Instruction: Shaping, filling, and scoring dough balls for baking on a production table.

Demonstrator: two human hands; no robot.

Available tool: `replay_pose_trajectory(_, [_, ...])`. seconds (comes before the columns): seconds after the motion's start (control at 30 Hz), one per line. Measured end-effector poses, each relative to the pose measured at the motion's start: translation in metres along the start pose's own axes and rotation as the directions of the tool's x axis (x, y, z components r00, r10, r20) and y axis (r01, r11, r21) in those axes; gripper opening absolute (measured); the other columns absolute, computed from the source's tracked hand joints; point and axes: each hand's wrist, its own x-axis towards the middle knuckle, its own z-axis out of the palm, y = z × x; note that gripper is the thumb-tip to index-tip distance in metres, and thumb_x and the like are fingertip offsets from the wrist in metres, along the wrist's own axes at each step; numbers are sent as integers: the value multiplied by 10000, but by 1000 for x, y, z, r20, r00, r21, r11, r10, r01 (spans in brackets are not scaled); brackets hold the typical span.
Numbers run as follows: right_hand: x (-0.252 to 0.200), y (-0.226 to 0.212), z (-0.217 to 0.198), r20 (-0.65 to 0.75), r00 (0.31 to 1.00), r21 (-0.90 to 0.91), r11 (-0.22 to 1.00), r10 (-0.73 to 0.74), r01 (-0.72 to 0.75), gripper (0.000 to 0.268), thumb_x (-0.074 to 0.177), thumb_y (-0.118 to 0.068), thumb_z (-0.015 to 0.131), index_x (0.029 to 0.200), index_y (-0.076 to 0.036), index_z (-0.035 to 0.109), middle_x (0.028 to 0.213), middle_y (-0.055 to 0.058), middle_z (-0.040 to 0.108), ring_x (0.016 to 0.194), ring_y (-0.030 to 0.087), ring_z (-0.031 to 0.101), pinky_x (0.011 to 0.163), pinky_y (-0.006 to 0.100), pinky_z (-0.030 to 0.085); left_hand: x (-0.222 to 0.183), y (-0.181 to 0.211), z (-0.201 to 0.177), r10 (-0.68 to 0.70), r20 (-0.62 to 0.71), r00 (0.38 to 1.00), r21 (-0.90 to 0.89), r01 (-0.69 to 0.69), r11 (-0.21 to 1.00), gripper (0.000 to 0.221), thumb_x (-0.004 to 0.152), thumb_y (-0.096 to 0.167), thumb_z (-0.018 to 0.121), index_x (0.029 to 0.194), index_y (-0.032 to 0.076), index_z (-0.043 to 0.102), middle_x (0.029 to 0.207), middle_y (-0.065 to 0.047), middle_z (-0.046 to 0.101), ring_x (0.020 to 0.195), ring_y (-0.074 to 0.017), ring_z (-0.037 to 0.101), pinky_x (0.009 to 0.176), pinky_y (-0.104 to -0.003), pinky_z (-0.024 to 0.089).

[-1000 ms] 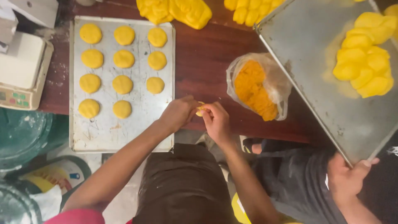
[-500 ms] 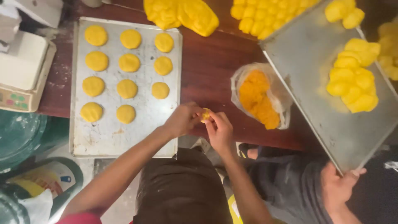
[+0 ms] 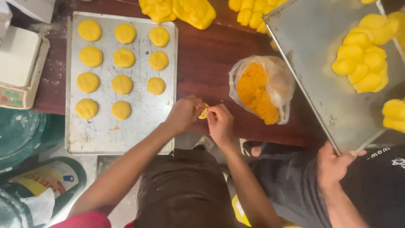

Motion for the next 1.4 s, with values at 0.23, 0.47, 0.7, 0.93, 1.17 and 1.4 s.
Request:
replay_pose_trajectory(0.23, [76, -68, -19, 47, 988, -84, 986, 148, -144, 427, 966, -284, 694, 1300, -31, 618, 1196, 165, 689, 1107, 302, 675, 961, 427, 533, -42, 25, -17, 244, -216, 945, 65, -236, 970, 217, 936, 55, 631, 1132, 26, 719, 1024, -184, 681, 874, -396, 680, 749, -468, 557])
replay_pose_trajectory(0.47, [83, -41, 81, 29, 992, -663, 740, -126, 114, 803, 1007, -509, 540, 1584, 8, 325, 1619, 322, 265, 1501, 533, 203, 1190, 678, 155, -76, -3, -38, -87, -309, 947, -148, 43, 988, 237, 970, 54, 585, 1172, 37, 707, 1064, -184, 711, 897, -366, 706, 779, -438, 571])
replay_pose_trajectory(0.7, [87, 36, 32, 213, 976, -151, 988, 42, -9, 587, 1105, -406, 360, 1551, -26, 335, 1705, 215, 249, 1576, 421, 213, 1254, 587, 152, -22, -2, -1, 192, -349, 917, -7, -208, 978, 324, 925, 35, 582, 1244, 6, 630, 1158, -241, 670, 1060, -437, 654, 895, -494, 540])
replay_pose_trajectory(0.93, [18, 19, -60, 81, 944, 528, 789, 320, -313, 627, 1117, -427, 318, 1576, 0, 362, 1629, 169, 409, 1517, 280, 397, 1238, 418, 295, -7, 21, 7, -54, -148, 988, 204, 83, 975, 258, 829, 151, 737, 1064, 60, 682, 1076, -203, 646, 978, -413, 658, 856, -489, 539])
replay_pose_trajectory(1.17, [-34, 13, -27, 170, 945, 539, 777, 278, -326, 499, 1052, -280, 594, 1423, 52, 562, 1428, 195, 609, 1239, 259, 639, 976, 371, 560, -52, 14, 27, 92, -300, 950, 41, -84, 996, 259, 825, 120, 754, 1071, 83, 682, 1060, -137, 722, 988, -339, 709, 841, -430, 568])
replay_pose_trajectory(1.4, [-31, -86, 13, 363, 908, 457, 809, 208, -369, 322, 1032, -118, 622, 1306, 46, 658, 1124, 170, 727, 950, 178, 683, 817, 289, 557, -125, 20, -48, 2, -195, 981, -400, -81, 913, 362, 939, 119, 725, 1284, 49, 640, 1163, -91, 707, 1018, -177, 700, 833, -332, 617])
